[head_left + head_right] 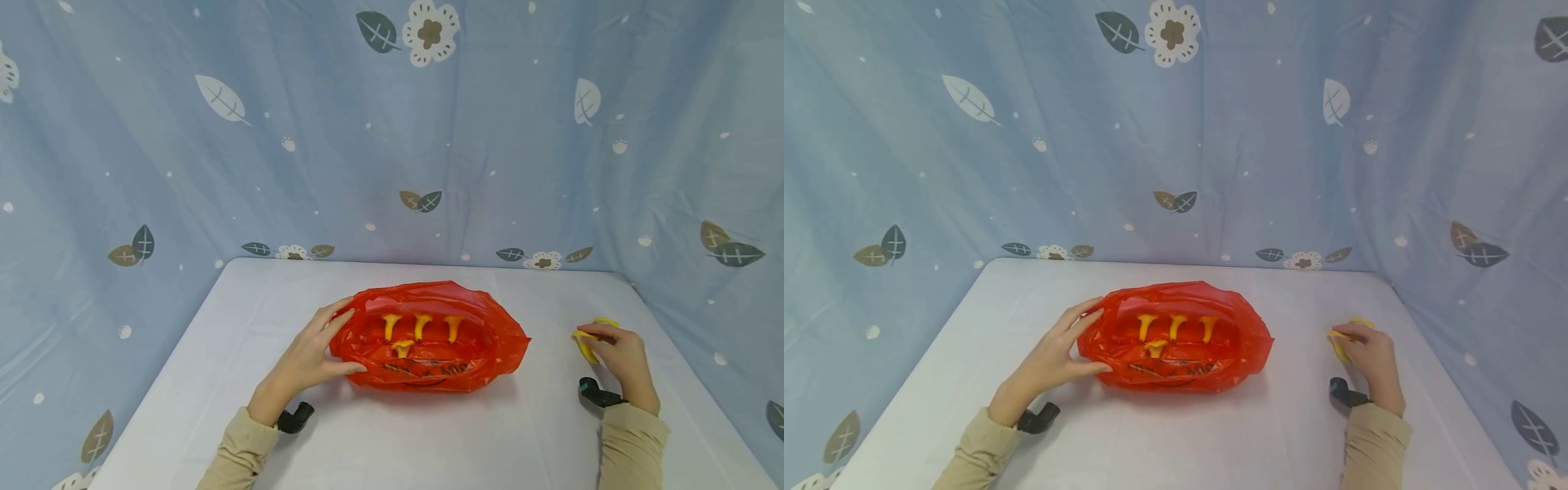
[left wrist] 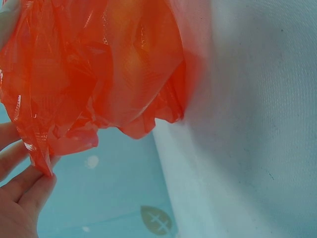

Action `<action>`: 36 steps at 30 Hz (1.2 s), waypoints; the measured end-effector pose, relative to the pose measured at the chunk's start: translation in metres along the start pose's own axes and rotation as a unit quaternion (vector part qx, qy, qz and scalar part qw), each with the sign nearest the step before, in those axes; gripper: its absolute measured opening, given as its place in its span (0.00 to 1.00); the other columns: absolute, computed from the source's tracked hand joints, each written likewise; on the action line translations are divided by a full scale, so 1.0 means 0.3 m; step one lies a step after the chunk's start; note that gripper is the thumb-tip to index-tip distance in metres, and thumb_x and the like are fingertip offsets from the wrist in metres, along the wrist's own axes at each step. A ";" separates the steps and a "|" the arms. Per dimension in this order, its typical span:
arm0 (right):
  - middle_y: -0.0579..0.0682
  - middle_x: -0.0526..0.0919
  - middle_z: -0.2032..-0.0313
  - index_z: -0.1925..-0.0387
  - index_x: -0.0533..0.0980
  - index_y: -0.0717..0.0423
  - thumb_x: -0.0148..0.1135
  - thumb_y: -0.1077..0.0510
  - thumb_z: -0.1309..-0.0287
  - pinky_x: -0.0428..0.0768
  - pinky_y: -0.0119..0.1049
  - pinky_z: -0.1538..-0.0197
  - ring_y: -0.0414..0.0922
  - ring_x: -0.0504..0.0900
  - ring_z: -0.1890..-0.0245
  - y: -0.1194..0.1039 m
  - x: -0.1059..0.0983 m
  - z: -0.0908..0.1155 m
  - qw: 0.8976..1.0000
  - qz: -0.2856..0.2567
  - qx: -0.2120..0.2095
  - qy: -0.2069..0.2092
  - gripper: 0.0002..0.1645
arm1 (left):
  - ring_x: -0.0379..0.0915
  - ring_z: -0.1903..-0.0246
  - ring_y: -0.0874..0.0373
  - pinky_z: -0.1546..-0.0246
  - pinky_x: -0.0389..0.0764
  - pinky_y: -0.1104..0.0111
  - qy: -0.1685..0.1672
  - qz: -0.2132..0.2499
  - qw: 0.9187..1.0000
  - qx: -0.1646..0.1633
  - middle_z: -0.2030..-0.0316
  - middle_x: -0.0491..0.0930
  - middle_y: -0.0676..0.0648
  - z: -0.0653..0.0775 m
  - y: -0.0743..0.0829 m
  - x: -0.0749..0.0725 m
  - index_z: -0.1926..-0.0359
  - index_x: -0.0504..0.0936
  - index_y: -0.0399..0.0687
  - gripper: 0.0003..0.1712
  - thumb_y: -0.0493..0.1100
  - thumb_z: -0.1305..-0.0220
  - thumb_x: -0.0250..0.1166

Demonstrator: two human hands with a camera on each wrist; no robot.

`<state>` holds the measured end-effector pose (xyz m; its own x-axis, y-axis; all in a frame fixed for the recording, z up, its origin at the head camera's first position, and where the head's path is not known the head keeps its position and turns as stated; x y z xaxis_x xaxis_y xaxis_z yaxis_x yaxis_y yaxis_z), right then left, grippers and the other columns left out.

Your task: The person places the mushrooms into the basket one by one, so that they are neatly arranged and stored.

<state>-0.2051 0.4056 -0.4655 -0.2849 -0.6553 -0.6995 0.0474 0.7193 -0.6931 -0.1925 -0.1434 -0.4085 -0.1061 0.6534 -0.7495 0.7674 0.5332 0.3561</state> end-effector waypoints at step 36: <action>0.56 0.83 0.49 0.47 0.83 0.58 0.66 0.47 0.36 0.75 0.24 0.60 0.29 0.73 0.58 -0.032 0.059 -0.026 0.999 -0.030 0.018 -0.037 0.23 | 0.63 0.35 0.46 0.43 0.76 0.50 0.004 -0.003 1.000 0.005 0.32 0.64 0.37 0.000 0.002 -0.003 0.33 0.70 0.34 0.54 0.59 0.55 0.80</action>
Point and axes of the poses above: each hand's wrist, its own z-axis away from the middle knuckle, its own x-axis out of the palm, y = z × x, the point moved 5 cm from there along -z, towards the middle knuckle
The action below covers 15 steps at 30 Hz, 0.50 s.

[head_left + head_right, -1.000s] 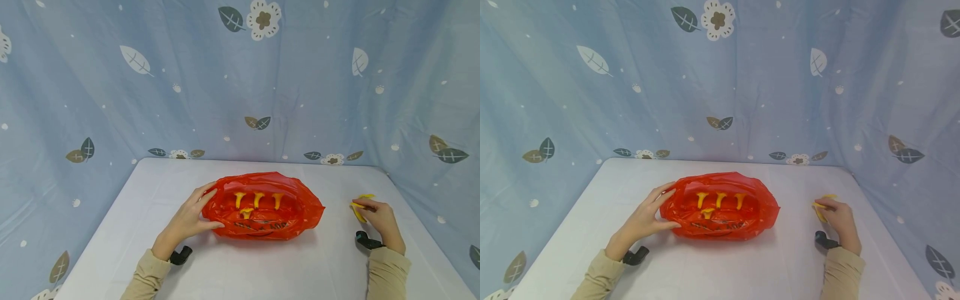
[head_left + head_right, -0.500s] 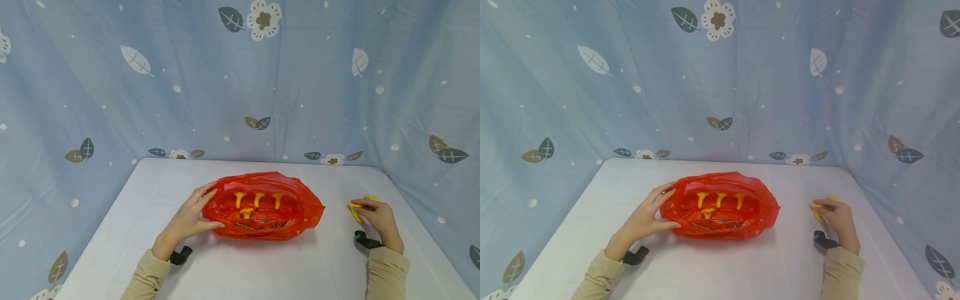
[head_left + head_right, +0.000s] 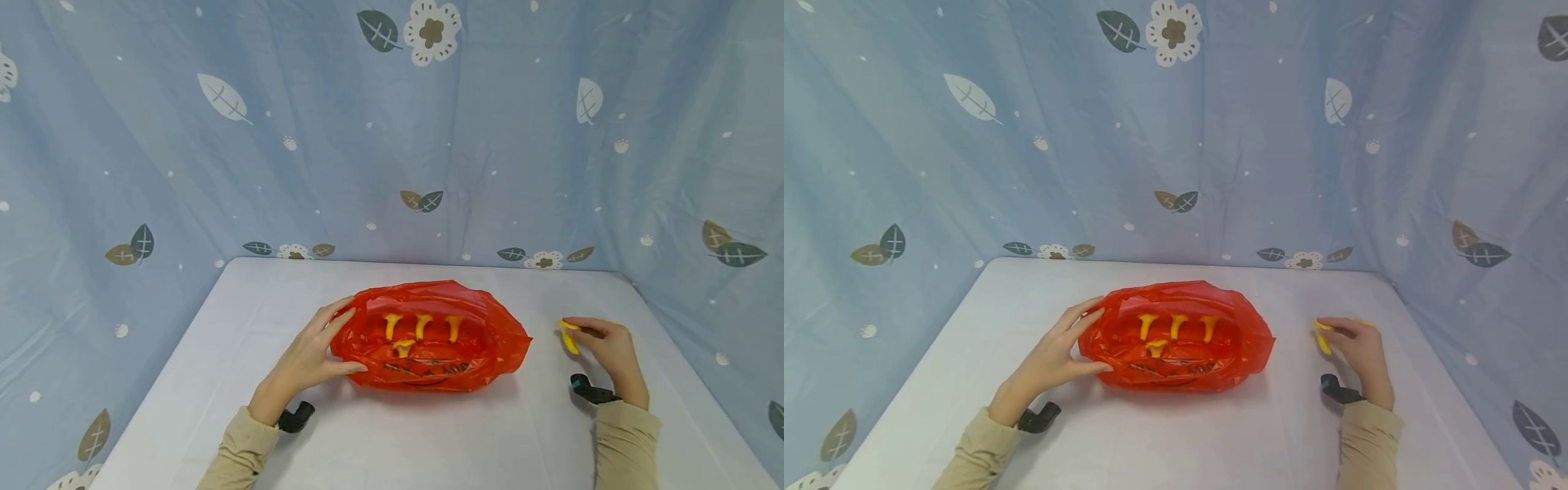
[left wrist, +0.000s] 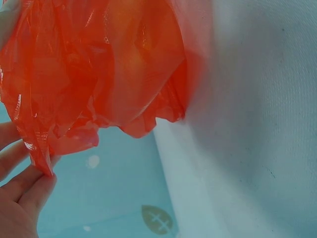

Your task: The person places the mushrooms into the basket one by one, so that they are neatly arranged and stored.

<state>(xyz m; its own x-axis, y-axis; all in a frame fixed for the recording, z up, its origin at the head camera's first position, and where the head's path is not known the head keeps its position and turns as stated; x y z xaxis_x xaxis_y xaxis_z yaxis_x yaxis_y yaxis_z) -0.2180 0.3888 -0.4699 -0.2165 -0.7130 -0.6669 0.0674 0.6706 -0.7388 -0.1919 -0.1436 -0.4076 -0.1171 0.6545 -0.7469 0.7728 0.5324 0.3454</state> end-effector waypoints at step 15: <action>0.37 0.84 0.57 0.48 0.82 0.60 0.67 0.51 0.37 0.80 0.22 0.60 0.30 0.80 0.62 -0.126 0.022 -0.016 0.996 -0.070 -0.047 0.011 0.22 | 0.64 0.35 0.46 0.43 0.77 0.49 0.000 -0.001 1.000 0.003 0.33 0.65 0.37 -0.004 0.002 0.002 0.34 0.71 0.33 0.54 0.57 0.57 0.82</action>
Point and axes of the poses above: each hand's wrist, its own z-axis away from the middle knuckle, its own x-axis out of the palm, y = z × x, the point moved 5 cm from there along -z, towards the middle knuckle
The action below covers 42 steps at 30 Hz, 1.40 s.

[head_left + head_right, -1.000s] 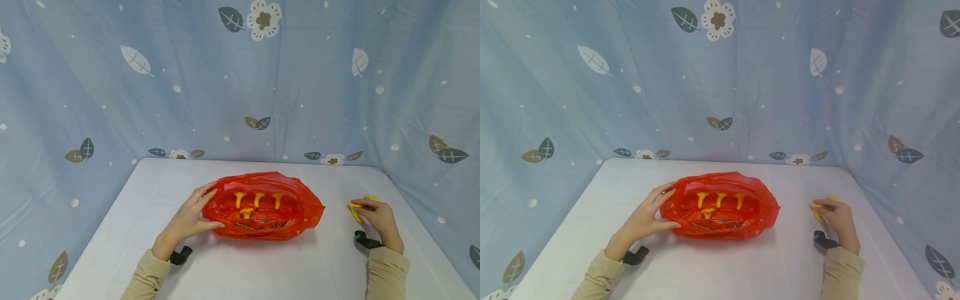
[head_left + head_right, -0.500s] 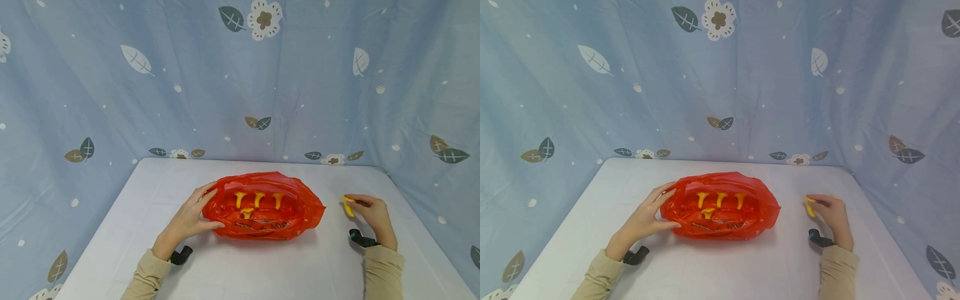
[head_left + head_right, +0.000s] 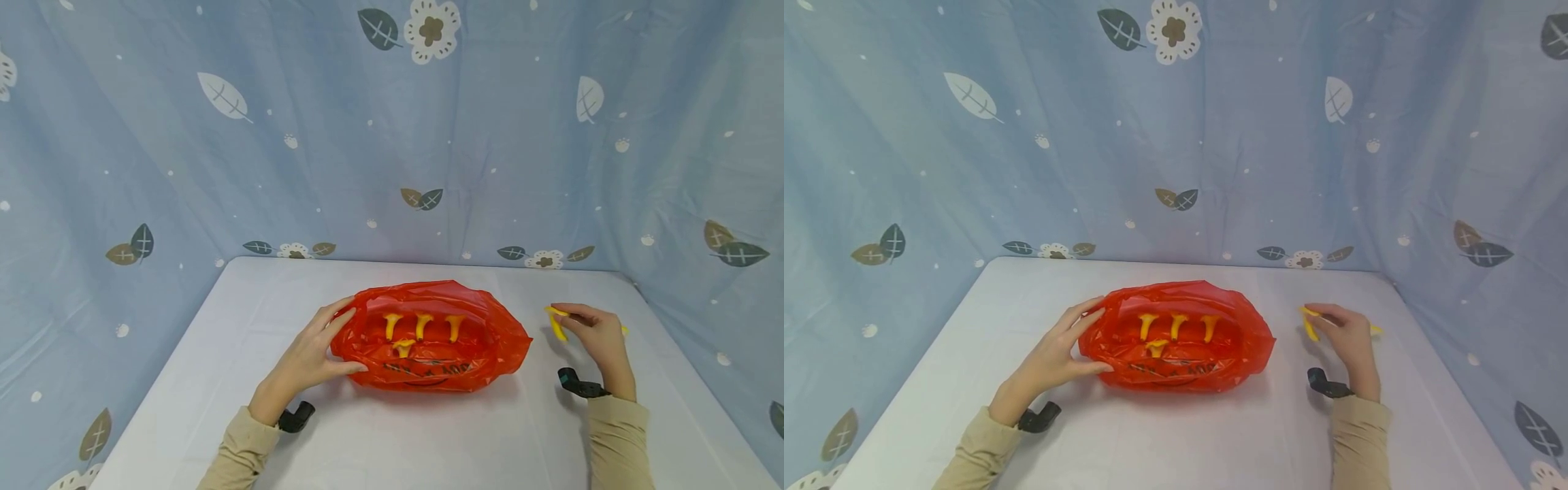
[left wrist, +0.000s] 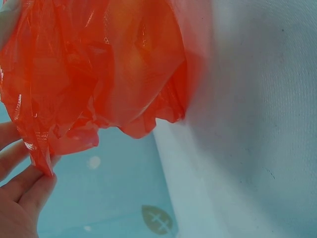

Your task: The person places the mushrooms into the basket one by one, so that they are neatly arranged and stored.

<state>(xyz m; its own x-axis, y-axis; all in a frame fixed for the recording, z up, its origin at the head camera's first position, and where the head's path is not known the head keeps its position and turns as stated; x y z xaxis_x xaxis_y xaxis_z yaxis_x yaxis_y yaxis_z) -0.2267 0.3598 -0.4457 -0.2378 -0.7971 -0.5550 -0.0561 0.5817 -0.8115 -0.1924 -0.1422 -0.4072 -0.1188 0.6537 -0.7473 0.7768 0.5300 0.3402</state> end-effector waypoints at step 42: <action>0.55 0.83 0.51 0.52 0.81 0.67 0.67 0.72 0.43 0.80 0.27 0.48 0.46 0.80 0.49 -0.605 0.090 0.133 0.966 -0.181 -0.184 0.019 0.15 | 0.63 0.35 0.46 0.43 0.76 0.49 0.000 0.001 1.000 0.000 0.33 0.65 0.37 0.001 0.001 -0.003 0.34 0.71 0.33 0.54 0.60 0.54 0.79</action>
Point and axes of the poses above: each hand's wrist, its own z-axis away from the middle knuckle, its own x-axis out of the palm, y = z × x, the point moved 5 cm from there along -z, towards the middle knuckle
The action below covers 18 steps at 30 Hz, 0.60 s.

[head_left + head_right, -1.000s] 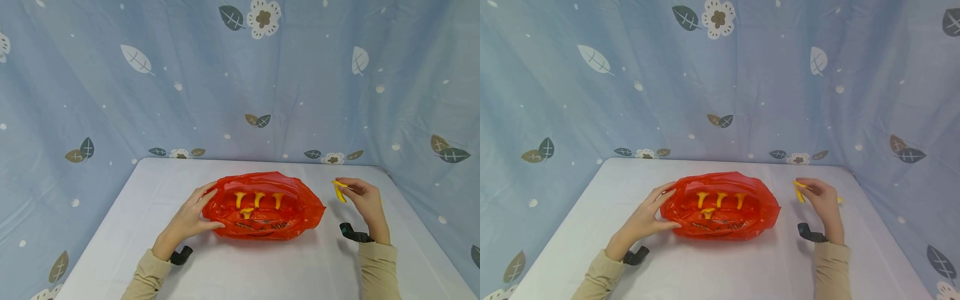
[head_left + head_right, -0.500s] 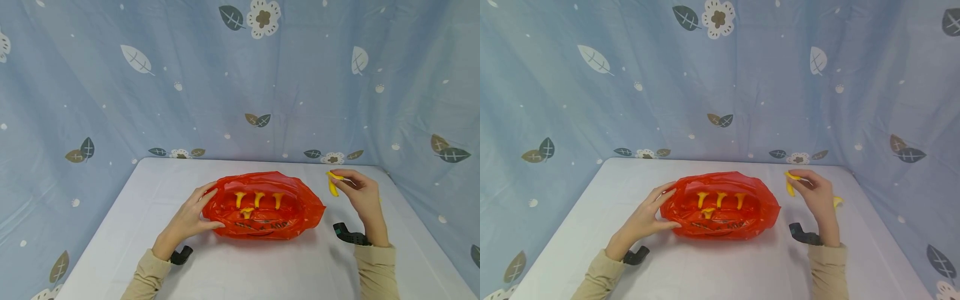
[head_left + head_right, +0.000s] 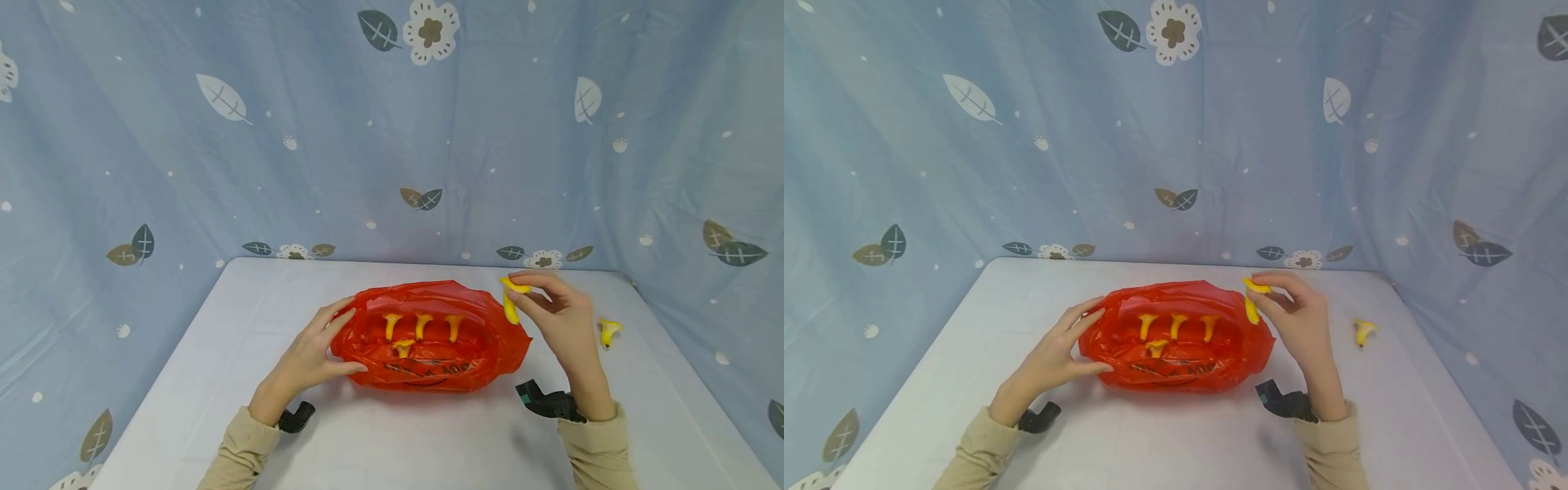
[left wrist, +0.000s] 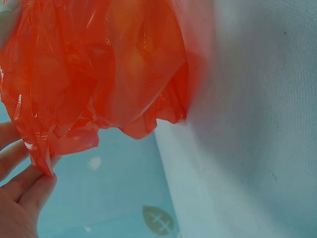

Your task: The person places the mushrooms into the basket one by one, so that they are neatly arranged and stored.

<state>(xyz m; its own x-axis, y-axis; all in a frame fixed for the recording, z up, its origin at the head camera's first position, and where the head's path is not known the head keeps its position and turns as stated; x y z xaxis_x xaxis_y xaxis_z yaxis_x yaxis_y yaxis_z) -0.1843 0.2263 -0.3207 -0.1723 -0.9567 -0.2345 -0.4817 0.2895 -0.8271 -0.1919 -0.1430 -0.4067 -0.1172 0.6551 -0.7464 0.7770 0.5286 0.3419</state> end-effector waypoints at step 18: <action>0.48 0.83 0.54 0.55 0.84 0.54 0.69 0.67 0.42 0.83 0.37 0.51 0.46 0.81 0.50 0.035 0.381 0.080 0.991 0.037 0.086 -0.092 0.13 | 0.63 0.35 0.47 0.43 0.76 0.50 0.001 0.004 1.000 0.009 0.32 0.65 0.37 -0.006 0.012 -0.004 0.34 0.70 0.33 0.54 0.57 0.57 0.81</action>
<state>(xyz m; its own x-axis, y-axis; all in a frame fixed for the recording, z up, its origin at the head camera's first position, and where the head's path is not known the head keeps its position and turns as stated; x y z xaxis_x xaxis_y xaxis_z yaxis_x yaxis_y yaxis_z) -0.1885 0.1193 -0.3684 -0.0340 -0.9271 -0.3734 -0.3171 0.3643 -0.8756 -0.1902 -0.1408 -0.4037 -0.1115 0.6605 -0.7425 0.7891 0.5130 0.3378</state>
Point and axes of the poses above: each hand's wrist, its own z-axis away from the middle knuckle, its own x-axis out of the palm, y = z × x, the point moved 5 cm from there along -z, towards the middle knuckle
